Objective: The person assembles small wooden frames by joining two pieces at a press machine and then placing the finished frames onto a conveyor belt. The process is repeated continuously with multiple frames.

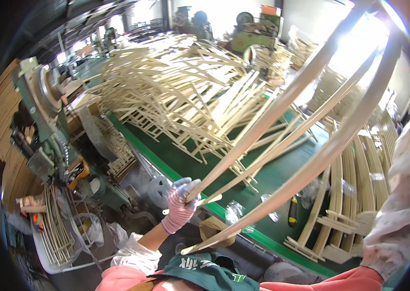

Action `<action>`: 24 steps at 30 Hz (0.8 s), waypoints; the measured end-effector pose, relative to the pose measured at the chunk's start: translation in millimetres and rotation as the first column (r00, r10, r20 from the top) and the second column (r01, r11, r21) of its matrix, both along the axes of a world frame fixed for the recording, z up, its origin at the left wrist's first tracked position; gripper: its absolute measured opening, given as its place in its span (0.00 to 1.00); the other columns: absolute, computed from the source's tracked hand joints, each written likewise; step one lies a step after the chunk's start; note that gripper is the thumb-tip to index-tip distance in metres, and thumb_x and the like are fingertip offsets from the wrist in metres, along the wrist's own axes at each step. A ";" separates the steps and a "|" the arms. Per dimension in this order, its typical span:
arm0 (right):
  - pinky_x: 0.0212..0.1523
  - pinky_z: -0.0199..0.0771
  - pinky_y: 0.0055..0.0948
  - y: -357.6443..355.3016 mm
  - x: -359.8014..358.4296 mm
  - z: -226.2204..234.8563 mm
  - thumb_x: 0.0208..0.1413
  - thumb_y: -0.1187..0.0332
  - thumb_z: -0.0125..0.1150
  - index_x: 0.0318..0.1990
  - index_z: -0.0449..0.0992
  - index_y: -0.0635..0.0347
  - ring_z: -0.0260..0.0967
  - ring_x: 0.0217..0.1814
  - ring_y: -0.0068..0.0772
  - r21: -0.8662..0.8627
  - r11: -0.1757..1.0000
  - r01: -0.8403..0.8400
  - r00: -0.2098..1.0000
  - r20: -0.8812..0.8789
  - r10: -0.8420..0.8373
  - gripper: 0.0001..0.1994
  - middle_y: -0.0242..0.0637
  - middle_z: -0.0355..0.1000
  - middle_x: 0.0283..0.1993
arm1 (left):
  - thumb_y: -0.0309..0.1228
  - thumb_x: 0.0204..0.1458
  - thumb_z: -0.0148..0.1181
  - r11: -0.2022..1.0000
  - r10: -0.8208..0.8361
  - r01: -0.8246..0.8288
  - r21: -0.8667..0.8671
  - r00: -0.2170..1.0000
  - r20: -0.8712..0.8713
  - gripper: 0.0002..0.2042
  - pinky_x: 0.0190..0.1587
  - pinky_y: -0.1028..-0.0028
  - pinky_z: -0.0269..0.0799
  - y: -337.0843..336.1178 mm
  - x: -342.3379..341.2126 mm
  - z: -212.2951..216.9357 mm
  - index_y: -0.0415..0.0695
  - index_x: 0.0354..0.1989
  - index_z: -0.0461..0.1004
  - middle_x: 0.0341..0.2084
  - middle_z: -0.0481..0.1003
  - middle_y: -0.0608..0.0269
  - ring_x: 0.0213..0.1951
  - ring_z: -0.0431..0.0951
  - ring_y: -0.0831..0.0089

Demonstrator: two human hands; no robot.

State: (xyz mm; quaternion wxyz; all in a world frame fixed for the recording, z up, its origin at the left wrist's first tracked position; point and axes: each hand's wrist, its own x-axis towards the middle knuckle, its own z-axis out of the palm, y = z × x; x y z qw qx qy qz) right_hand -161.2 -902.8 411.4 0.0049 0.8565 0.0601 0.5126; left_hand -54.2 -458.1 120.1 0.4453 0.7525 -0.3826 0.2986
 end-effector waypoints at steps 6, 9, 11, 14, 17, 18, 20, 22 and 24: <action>0.33 0.69 0.27 237.6 148.2 -4.3 0.44 0.68 0.61 0.38 0.74 0.65 0.69 0.29 0.29 0.675 0.584 -0.451 0.599 -0.256 0.758 0.14 0.38 0.73 0.32 | 0.45 0.53 0.58 0.823 -0.525 0.117 -0.556 0.531 -0.665 0.28 0.54 0.72 0.65 134.3 6.5 -34.2 0.38 0.57 0.64 0.47 0.72 0.59 0.48 0.71 0.73; 0.32 0.70 0.26 352.1 183.5 -57.4 0.37 0.73 0.64 0.36 0.76 0.60 0.69 0.28 0.23 0.314 0.826 -0.468 0.485 -0.690 0.537 0.14 0.34 0.72 0.25 | 0.54 0.53 0.52 0.831 -0.520 0.224 -0.509 0.639 -0.567 0.34 0.60 0.67 0.55 188.4 7.1 -28.3 0.38 0.59 0.61 0.52 0.69 0.58 0.55 0.66 0.69; 0.29 0.69 0.25 409.9 208.9 -98.9 0.35 0.70 0.69 0.36 0.76 0.61 0.68 0.26 0.22 0.385 0.718 -0.580 0.332 -0.693 0.640 0.16 0.32 0.71 0.23 | 0.54 0.52 0.52 0.869 -0.464 0.191 -0.457 0.634 -0.618 0.35 0.62 0.67 0.51 214.5 3.8 -28.1 0.37 0.60 0.60 0.55 0.66 0.57 0.58 0.64 0.67; 0.26 0.71 0.25 472.3 233.4 -162.9 0.35 0.67 0.72 0.33 0.78 0.59 0.70 0.22 0.24 0.582 0.768 -0.266 0.011 -0.795 0.606 0.15 0.35 0.74 0.22 | 0.44 0.55 0.55 0.909 -0.376 0.129 -0.397 0.667 -0.643 0.29 0.62 0.68 0.50 251.1 7.4 -35.7 0.37 0.60 0.60 0.57 0.64 0.59 0.60 0.61 0.69; 0.23 0.68 0.22 512.2 245.4 -225.9 0.32 0.66 0.76 0.34 0.77 0.62 0.67 0.21 0.16 0.735 0.665 -0.132 -0.168 -0.678 0.716 0.19 0.31 0.73 0.22 | 0.32 0.54 0.56 0.868 -0.411 -0.003 -0.497 0.559 -0.721 0.23 0.60 0.71 0.56 284.5 10.6 -50.5 0.38 0.57 0.64 0.51 0.68 0.63 0.55 0.65 0.74; 0.23 0.68 0.22 522.0 249.2 -246.5 0.32 0.66 0.77 0.34 0.77 0.63 0.66 0.21 0.16 0.767 0.639 -0.064 -0.200 -0.637 0.744 0.19 0.31 0.73 0.23 | 0.30 0.53 0.57 0.852 -0.432 -0.060 -0.520 0.478 -0.764 0.22 0.58 0.72 0.58 294.5 12.9 -55.2 0.39 0.57 0.64 0.50 0.69 0.64 0.53 0.66 0.75; 0.22 0.67 0.23 542.2 260.4 -284.3 0.33 0.64 0.76 0.36 0.76 0.63 0.65 0.21 0.16 0.787 0.616 -0.034 -0.240 -0.605 0.759 0.21 0.31 0.72 0.22 | 0.28 0.53 0.58 0.834 -0.404 -0.153 -0.530 0.485 -0.775 0.19 0.55 0.75 0.61 314.4 16.4 -63.9 0.38 0.53 0.68 0.47 0.72 0.65 0.50 0.69 0.77; 0.22 0.67 0.23 558.5 269.3 -310.7 0.34 0.63 0.76 0.37 0.76 0.63 0.65 0.21 0.17 0.777 0.630 -0.008 -0.279 -0.607 0.744 0.22 0.30 0.72 0.22 | 0.29 0.53 0.58 0.801 -0.425 -0.217 -0.558 0.450 -0.785 0.18 0.53 0.77 0.62 333.3 21.9 -71.8 0.38 0.52 0.69 0.45 0.73 0.66 0.48 0.70 0.78; 0.26 0.69 0.26 575.8 272.9 -323.4 0.34 0.61 0.75 0.40 0.75 0.62 0.67 0.26 0.18 0.734 0.679 0.018 -0.259 -0.652 0.712 0.24 0.31 0.73 0.26 | 0.29 0.54 0.57 0.777 -0.440 -0.237 -0.583 0.457 -0.773 0.17 0.52 0.78 0.63 351.0 27.4 -79.7 0.39 0.52 0.69 0.44 0.74 0.65 0.46 0.71 0.79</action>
